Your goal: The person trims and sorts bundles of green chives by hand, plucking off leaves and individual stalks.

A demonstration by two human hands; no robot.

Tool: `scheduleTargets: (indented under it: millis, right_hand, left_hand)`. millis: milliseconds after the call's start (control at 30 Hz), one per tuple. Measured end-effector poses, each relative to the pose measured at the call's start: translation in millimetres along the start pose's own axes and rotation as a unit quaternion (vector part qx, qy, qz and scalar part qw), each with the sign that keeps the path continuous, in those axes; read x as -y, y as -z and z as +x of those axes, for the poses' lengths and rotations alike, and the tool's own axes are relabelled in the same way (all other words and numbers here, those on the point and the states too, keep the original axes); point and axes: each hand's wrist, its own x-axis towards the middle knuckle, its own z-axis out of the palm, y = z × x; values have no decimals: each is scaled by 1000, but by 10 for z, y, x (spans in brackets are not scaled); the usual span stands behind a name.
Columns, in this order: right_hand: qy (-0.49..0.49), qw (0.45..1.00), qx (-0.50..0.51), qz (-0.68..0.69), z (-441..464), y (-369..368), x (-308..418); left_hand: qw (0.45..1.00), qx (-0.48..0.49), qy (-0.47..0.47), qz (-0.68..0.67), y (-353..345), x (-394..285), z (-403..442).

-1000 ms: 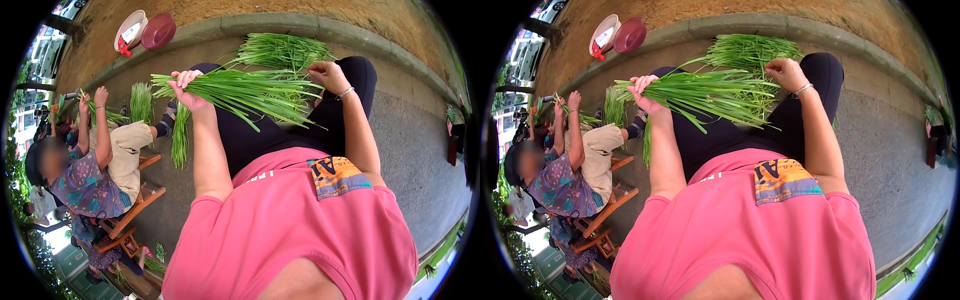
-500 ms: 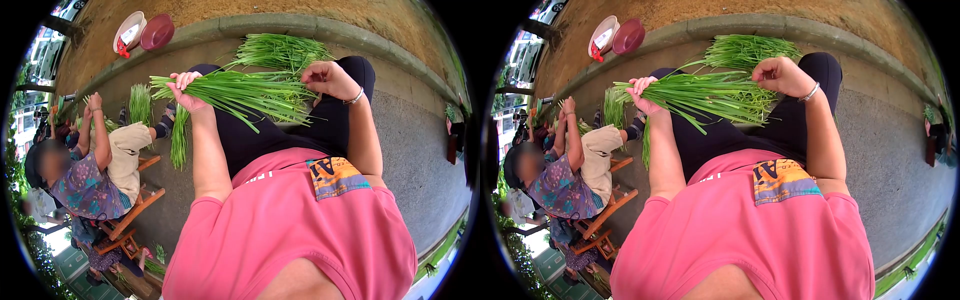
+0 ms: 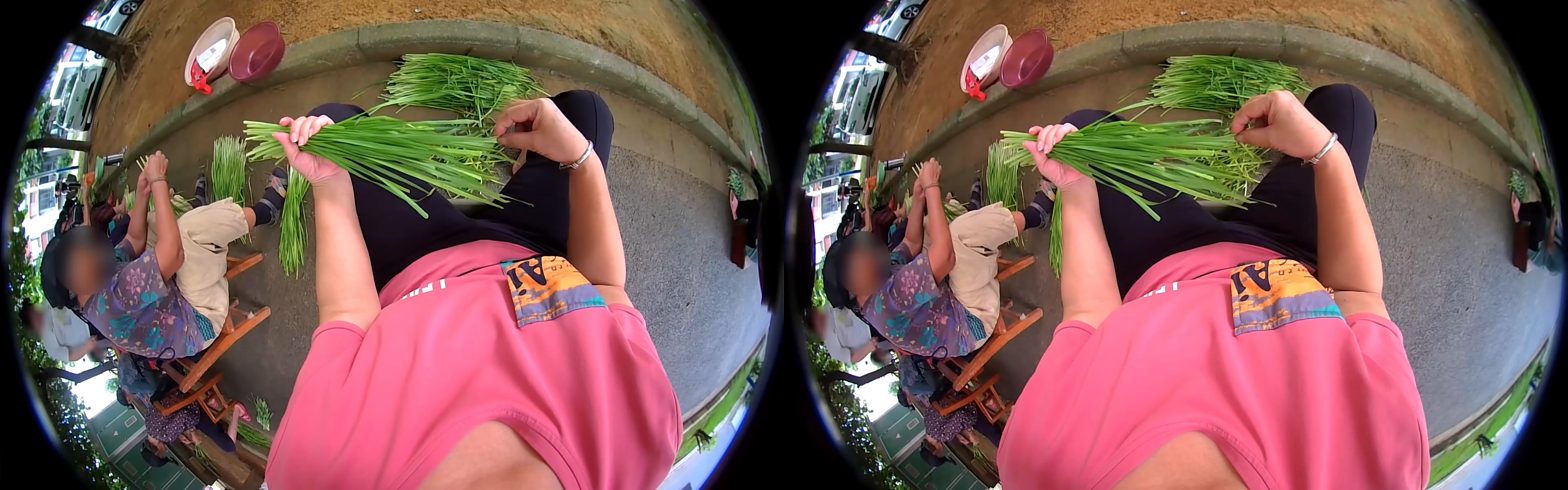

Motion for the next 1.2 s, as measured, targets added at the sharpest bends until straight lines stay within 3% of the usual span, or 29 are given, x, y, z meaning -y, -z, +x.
scheduleTargets:
  millis: [67,133,167,233,433,767,967,1033,1067,1100,1200]
  right_hand:
    - [-38,999,1,23,-23,10,43]
    - [-148,983,17,112,-33,14,111]
    - [-148,983,17,112,-34,8,97]
    - [-76,991,33,105,-32,-9,50]
    - [12,999,31,42,-8,-21,61]
    - [22,994,-21,104,56,-87,-26]
    - [19,979,-185,84,142,-201,-109]
    - [-55,932,-282,222,151,-241,-34]
    - [-38,902,-328,279,165,-219,-95]
    - [-56,892,-319,315,140,-115,-154]
    - [-55,910,-337,236,87,-35,-252]
  left_hand:
    - [1000,9,4,18,15,-10,-4]
    - [1000,12,9,17,14,-8,-7]
    - [1000,15,13,17,13,-6,-10]
    - [1000,8,15,12,-13,9,-18]
    - [1000,3,16,12,-17,11,-14]
    - [1000,1,14,24,-1,0,-1]
    - [999,-4,24,47,-17,32,-9]
    - [999,3,21,31,7,8,-2]
    - [1000,10,18,16,17,0,10]
    - [1000,10,18,17,23,4,22]
    - [1000,13,0,26,20,-2,19]
